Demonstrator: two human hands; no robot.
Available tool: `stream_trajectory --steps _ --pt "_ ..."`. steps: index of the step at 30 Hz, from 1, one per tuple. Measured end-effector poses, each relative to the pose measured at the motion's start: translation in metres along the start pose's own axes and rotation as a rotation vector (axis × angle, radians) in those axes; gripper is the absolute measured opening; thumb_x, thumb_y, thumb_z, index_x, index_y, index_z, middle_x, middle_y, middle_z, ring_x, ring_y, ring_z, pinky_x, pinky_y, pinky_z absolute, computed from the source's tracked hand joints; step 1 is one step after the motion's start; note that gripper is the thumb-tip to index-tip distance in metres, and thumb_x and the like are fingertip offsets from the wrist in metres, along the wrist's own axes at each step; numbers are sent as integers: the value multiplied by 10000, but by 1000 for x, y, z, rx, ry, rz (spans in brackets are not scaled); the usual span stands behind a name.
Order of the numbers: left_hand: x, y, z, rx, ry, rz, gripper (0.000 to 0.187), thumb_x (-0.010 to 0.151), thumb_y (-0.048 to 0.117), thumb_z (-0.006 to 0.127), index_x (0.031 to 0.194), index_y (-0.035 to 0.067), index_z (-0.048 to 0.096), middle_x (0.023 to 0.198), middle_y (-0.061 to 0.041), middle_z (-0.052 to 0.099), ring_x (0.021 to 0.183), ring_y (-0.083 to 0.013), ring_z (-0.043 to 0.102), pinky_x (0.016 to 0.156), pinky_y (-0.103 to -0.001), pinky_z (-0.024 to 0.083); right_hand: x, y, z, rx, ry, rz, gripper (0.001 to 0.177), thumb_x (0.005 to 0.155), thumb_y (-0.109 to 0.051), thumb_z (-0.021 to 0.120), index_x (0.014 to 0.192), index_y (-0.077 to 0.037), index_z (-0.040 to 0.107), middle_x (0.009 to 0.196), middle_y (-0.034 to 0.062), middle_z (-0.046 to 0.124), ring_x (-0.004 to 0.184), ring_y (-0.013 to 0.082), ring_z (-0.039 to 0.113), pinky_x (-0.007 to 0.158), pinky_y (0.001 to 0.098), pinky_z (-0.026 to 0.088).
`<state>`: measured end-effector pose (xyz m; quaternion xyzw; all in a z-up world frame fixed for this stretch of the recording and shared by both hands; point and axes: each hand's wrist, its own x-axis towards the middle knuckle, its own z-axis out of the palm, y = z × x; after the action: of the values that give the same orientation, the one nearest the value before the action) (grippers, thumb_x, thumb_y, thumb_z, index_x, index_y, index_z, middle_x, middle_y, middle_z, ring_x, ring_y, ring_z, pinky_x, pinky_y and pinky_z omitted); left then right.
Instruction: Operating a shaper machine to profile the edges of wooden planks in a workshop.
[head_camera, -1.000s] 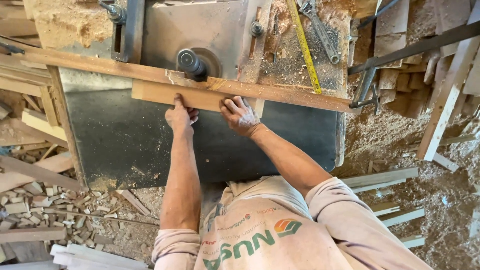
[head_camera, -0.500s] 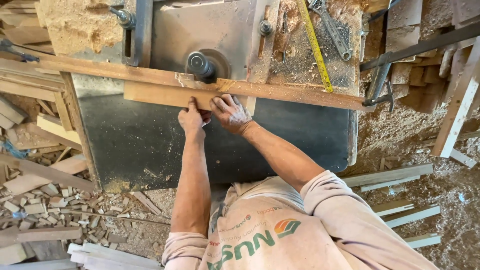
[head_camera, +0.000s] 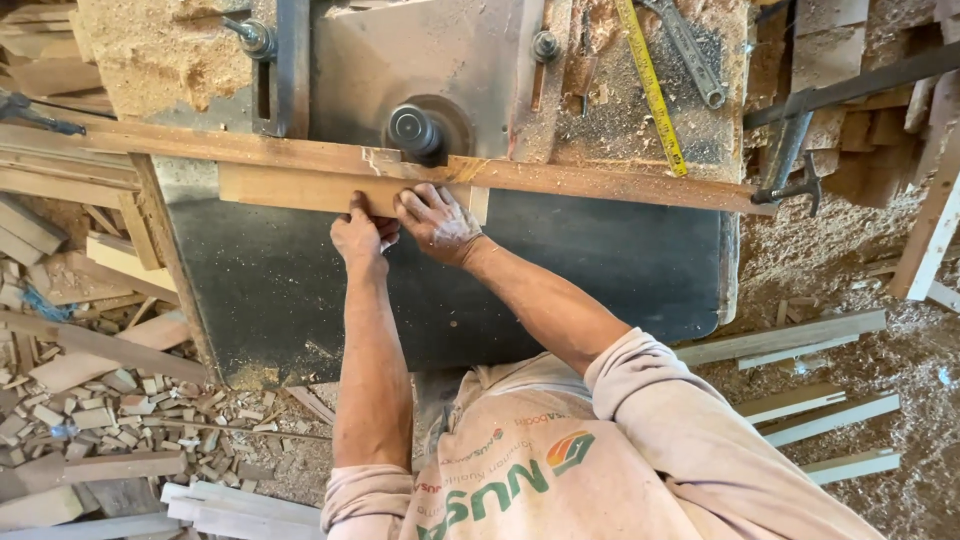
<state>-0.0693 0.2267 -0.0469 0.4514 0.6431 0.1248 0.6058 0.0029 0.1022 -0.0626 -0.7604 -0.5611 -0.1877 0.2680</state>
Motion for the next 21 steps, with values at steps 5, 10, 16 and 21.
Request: stream_trajectory --steps 5,10,16,21 --pt "10 10 -12 17 1 10 439 1001 401 592 954 -34 549 648 -204 664 500 -279 731 427 -387 650 17 -8 9 -6 27 -9 120 942 -87 532 950 -113 649 935 74 514 930 290 577 726 365 505" --pt "24 14 -24 -7 -1 16 450 993 421 603 966 -25 547 657 -214 673 502 -284 734 431 -391 656 29 -18 19 -3 39 -10 122 945 -88 525 874 -123 617 901 62 500 905 284 569 715 361 496" --pt "34 24 -35 -3 2 18 434 996 403 586 945 -27 552 623 -200 659 476 -269 720 411 -371 644 40 -26 32 15 46 -16 132 924 -62 526 844 -122 613 878 63 489 882 295 560 707 368 502" --pt "57 25 -47 -3 14 21 444 982 400 588 935 -41 566 632 -224 660 472 -292 722 407 -399 634 58 -37 38 17 42 -21 134 910 -36 543 831 -118 614 875 63 475 858 293 545 683 368 499"
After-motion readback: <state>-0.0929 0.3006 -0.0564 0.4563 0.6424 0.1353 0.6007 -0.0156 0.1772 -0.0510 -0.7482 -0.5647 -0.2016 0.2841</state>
